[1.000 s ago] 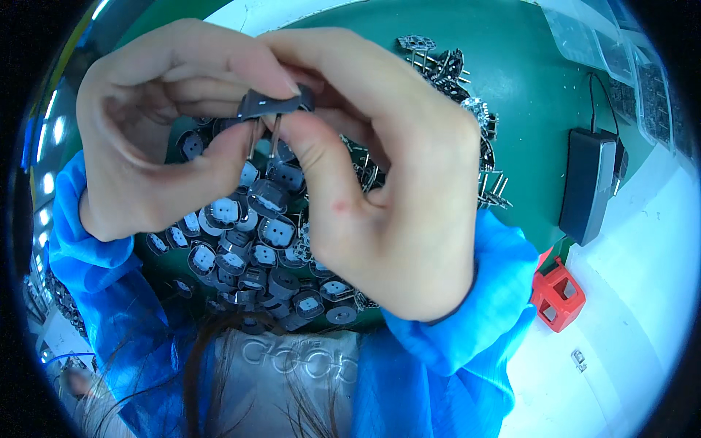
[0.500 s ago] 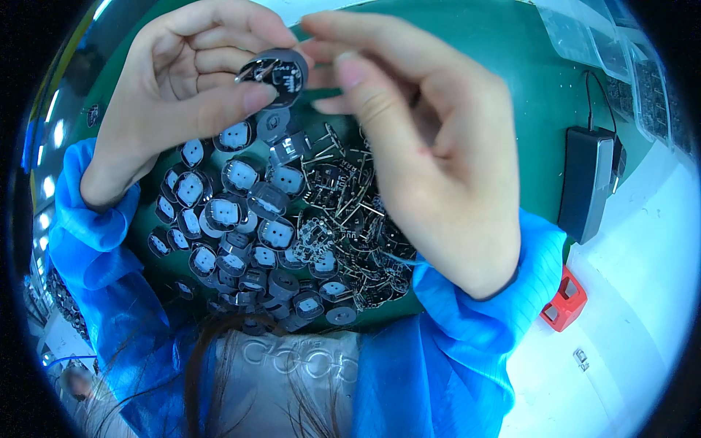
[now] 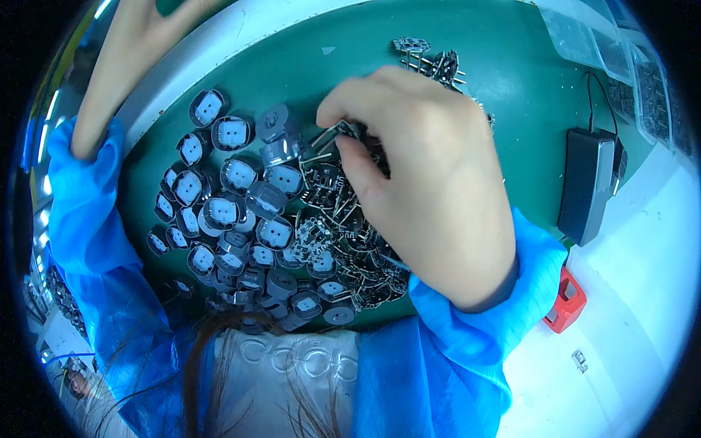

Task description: The person repeatedly picks up small black cylindrical electronic components and metal pins from a green workbench. They insert the pins into the components and place the assembled units back onto the workbench. The process is repetitive and involves handling multiple identical parts.

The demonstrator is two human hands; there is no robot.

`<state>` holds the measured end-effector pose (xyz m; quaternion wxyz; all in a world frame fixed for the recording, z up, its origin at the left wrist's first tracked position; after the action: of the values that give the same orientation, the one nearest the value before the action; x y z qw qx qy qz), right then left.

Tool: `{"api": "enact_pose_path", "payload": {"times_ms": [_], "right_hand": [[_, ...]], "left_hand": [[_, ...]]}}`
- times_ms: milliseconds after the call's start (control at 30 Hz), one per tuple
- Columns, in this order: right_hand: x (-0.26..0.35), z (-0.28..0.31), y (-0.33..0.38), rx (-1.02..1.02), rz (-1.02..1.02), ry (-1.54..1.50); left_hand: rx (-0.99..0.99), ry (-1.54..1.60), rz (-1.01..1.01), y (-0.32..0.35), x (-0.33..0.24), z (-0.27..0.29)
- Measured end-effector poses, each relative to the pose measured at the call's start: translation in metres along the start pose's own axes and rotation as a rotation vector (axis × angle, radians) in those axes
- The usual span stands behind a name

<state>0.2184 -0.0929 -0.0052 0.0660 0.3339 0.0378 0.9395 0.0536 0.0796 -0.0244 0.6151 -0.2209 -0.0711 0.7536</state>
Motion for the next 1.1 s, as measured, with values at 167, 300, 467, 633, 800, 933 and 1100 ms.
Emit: {"api": "enact_pose_path", "payload": {"times_ms": [167, 300, 467, 633, 800, 933, 1100], "right_hand": [[0.012, 0.011, -0.004, -0.073, -0.103, -0.425], [0.026, 0.023, -0.002, 0.024, -0.061, -0.664], [-0.002, 0.015, -0.004, -0.176, -0.086, -0.545], [-0.007, 0.021, 0.006, -0.279, -0.189, -0.511], [0.009, 0.005, -0.003, -0.248, 0.148, -0.653], [0.013, 0.006, -0.001, -0.275, 0.14, -0.495], [0.02, 0.001, 0.002, -0.389, 0.23, -0.199]], "left_hand": [[0.299, 0.678, -0.259, 0.002, -0.061, 0.005], [0.239, 0.666, -0.105, 0.002, -0.058, 0.007], [0.174, 1.346, 0.463, -0.003, -0.039, 0.018], [0.124, 1.235, -0.008, -0.02, -0.051, 0.002], [-0.009, 1.008, 0.267, 0.003, -0.07, 0.011], [-0.051, 1.245, 0.404, 0.003, -0.065, 0.002], [-0.077, 1.19, 0.371, 0.018, -0.073, -0.002]]}}
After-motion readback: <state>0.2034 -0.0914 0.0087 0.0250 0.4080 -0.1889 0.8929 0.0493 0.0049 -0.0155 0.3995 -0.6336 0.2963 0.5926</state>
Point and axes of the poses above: each hand's wrist, its own y-axis away from the middle knuckle, its own z-axis out of the back of the hand, x = y × z, the point moved 3 cm from there along -y, towards the middle knuckle, and after that the axes turned 10 degrees about -z, right-handed, at the moved point
